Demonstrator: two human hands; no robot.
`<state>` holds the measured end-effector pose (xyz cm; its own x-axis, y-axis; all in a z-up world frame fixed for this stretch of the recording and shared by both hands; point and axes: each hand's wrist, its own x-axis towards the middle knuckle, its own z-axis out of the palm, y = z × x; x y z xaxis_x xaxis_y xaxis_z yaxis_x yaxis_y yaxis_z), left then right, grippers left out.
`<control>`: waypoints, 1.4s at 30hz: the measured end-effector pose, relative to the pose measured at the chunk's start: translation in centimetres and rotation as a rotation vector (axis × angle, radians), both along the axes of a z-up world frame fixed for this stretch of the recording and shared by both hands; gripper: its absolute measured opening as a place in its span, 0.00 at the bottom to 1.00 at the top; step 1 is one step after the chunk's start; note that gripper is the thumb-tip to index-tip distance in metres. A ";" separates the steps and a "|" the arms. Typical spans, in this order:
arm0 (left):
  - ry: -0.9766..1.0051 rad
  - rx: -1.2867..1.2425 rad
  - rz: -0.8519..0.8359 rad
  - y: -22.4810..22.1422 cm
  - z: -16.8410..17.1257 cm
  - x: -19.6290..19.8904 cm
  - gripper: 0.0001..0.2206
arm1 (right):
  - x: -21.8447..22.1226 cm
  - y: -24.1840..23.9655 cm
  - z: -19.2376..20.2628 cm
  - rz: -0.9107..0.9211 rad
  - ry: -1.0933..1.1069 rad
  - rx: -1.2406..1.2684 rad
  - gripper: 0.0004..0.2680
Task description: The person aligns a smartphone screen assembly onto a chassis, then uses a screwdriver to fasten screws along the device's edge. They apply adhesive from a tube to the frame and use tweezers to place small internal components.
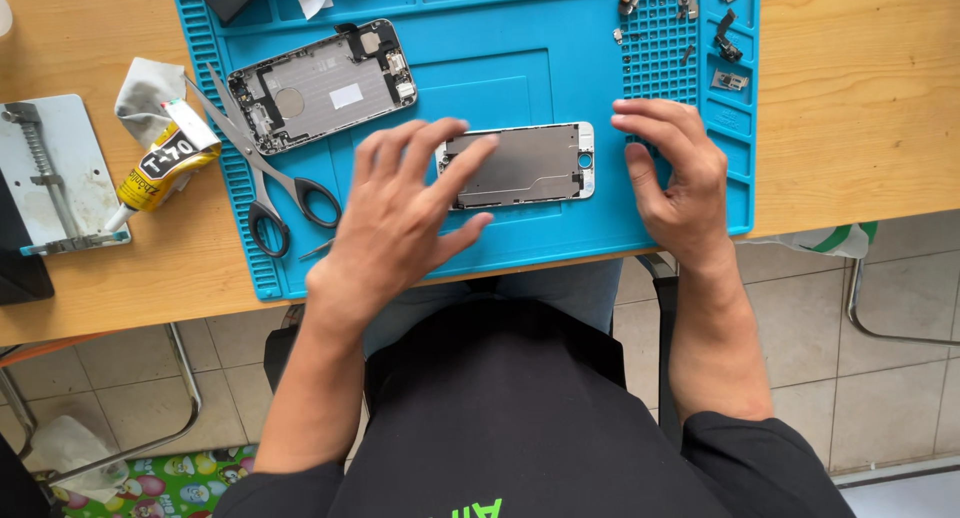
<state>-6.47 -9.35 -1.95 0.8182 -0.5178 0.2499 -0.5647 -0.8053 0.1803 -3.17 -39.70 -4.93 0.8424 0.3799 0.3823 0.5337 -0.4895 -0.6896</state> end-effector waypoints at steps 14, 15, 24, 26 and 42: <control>-0.046 0.080 -0.118 -2.2 -2.0 -0.5 0.24 | 0.0 0.2 -0.1 0.043 -0.021 -0.079 0.06; -0.056 0.086 -0.115 -2.2 -2.0 -0.5 0.24 | 0.1 0.2 -0.1 0.046 -0.025 -0.089 0.07; -0.037 0.114 -0.126 -2.1 -2.0 -0.4 0.25 | 0.1 0.2 -0.2 0.032 -0.003 -0.065 0.06; -0.030 0.113 -0.125 -2.1 -2.1 -0.4 0.25 | 0.1 0.2 -0.2 0.028 0.000 -0.066 0.06; -0.052 0.061 -0.126 -2.2 -1.9 -0.5 0.25 | 2.2 -2.8 0.4 -0.178 -0.169 0.169 0.06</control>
<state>-6.99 -11.58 -3.89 0.7328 -0.6309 0.2547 -0.6690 -0.7363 0.1010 -0.93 -42.54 -4.55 0.8091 0.1509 0.5680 0.5640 -0.4712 -0.6782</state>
